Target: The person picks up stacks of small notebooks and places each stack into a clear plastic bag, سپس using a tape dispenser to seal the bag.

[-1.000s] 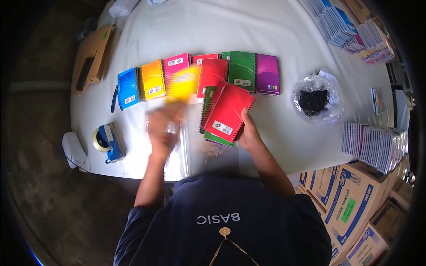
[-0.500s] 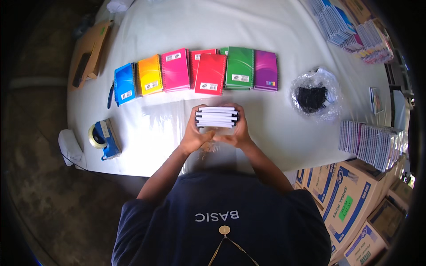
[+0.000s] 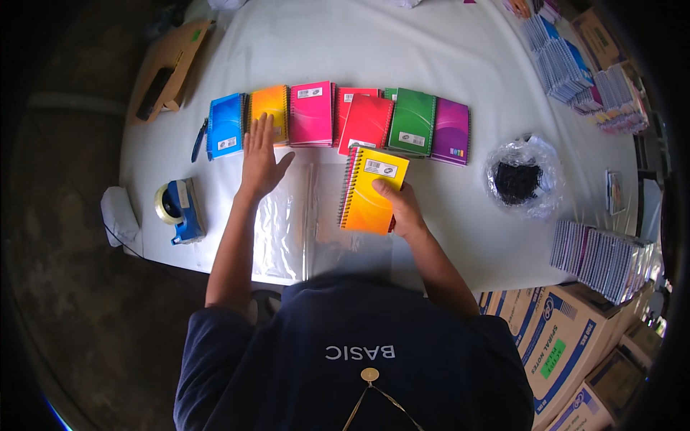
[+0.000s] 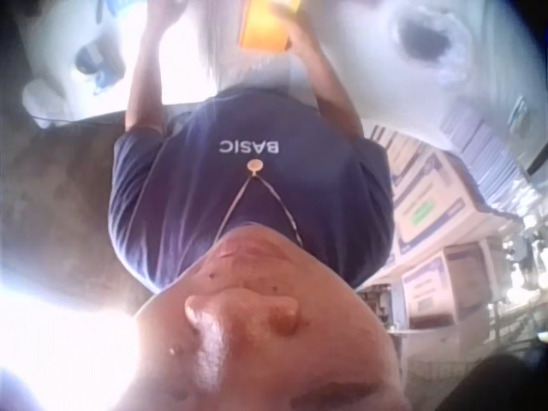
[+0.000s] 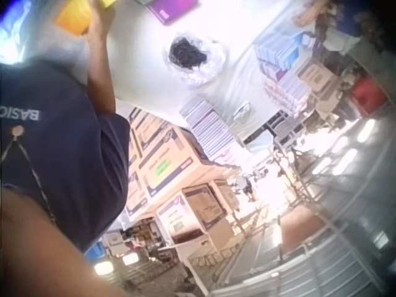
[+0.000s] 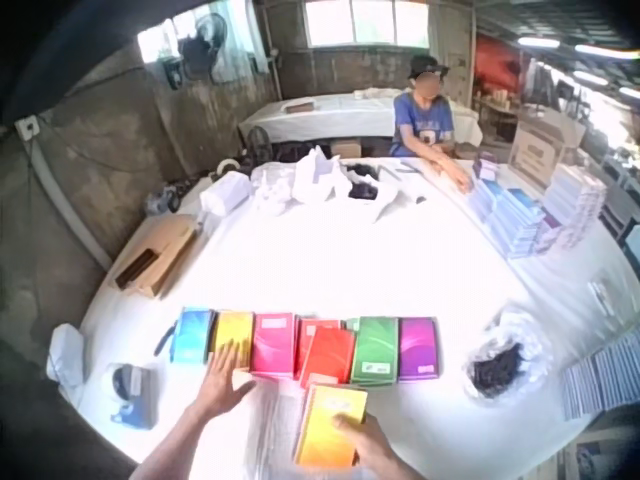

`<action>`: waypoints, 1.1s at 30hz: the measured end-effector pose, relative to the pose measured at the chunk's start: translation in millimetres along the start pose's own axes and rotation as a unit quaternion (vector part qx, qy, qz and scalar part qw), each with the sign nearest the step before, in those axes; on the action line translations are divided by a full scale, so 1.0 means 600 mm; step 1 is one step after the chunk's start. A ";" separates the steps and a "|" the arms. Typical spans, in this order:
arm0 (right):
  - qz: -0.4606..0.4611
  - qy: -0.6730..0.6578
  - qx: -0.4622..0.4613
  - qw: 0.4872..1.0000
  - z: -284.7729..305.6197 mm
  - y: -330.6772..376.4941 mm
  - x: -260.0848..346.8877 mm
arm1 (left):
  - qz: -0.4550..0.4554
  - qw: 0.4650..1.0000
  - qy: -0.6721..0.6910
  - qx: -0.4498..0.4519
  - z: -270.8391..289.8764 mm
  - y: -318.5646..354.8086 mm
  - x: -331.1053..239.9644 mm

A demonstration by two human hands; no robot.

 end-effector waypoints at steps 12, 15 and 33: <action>-0.028 -0.067 -0.014 0.997 0.023 -0.014 -0.010 | 0.060 0.938 0.331 0.078 0.019 -0.037 -0.066; -0.071 -0.089 0.022 0.993 0.027 -0.014 -0.003 | 0.072 0.730 0.665 0.139 0.061 -0.002 -0.089; -0.102 -0.139 0.043 0.984 -0.004 0.011 -0.023 | 0.140 0.973 0.026 -0.182 0.088 -0.003 0.090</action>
Point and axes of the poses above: each hand's wrist, its own y-axis away from the middle knuckle, its own z-axis out of the back of the hand, x = y × z, the point moved 3 cm from there along -y, towards the middle knuckle, and after that the axes turned 11 degrees about z, right-handed, at the moved point
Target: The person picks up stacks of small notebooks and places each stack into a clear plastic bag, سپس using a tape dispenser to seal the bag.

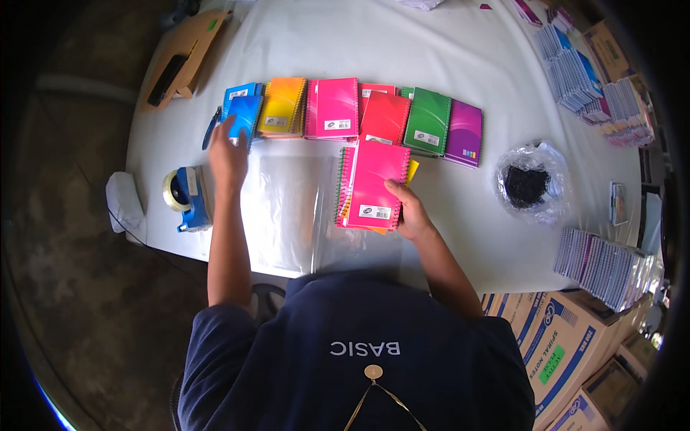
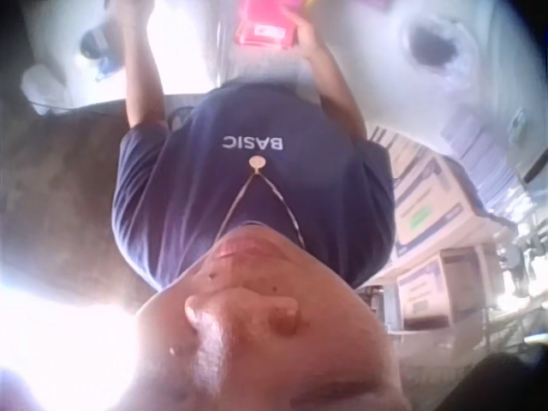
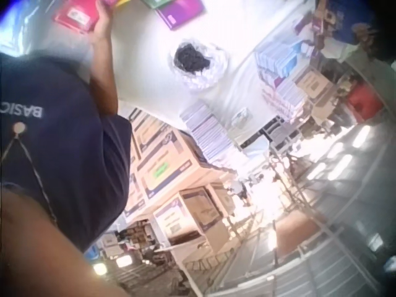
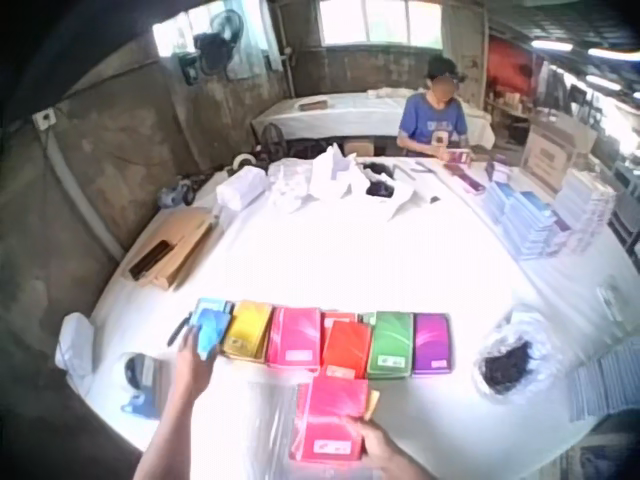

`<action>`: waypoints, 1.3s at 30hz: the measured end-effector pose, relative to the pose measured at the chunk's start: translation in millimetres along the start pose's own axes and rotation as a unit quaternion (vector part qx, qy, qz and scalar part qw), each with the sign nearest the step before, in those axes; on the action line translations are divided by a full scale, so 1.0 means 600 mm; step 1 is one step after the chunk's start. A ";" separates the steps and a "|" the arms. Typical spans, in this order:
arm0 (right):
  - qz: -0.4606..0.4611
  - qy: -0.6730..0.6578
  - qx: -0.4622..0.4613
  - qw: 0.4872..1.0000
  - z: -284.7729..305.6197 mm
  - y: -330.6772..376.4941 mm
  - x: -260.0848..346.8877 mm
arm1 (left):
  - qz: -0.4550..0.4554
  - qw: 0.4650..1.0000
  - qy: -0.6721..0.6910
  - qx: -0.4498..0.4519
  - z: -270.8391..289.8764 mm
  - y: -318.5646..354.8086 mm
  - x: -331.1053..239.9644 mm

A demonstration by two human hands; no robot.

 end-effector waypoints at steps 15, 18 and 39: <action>-0.028 0.015 0.060 0.998 -0.035 0.077 -0.052 | -0.290 0.879 0.265 0.270 0.096 0.170 -0.158; 0.047 0.203 0.087 0.974 -0.085 0.096 -0.047 | -0.317 0.914 0.133 0.216 0.097 0.231 -0.148; 0.380 0.330 0.015 0.864 -0.063 0.090 -0.088 | 0.022 0.722 0.523 0.453 -0.021 0.296 -0.085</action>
Point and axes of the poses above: each hand's wrist, its own y-axis away from the middle knuckle, its own z-axis out of the back of the hand, x = y × z, the point moved 3 cm from there along -y, towards the middle knuckle, and after that the axes turned 11 degrees about z, right-handed, at the moved point
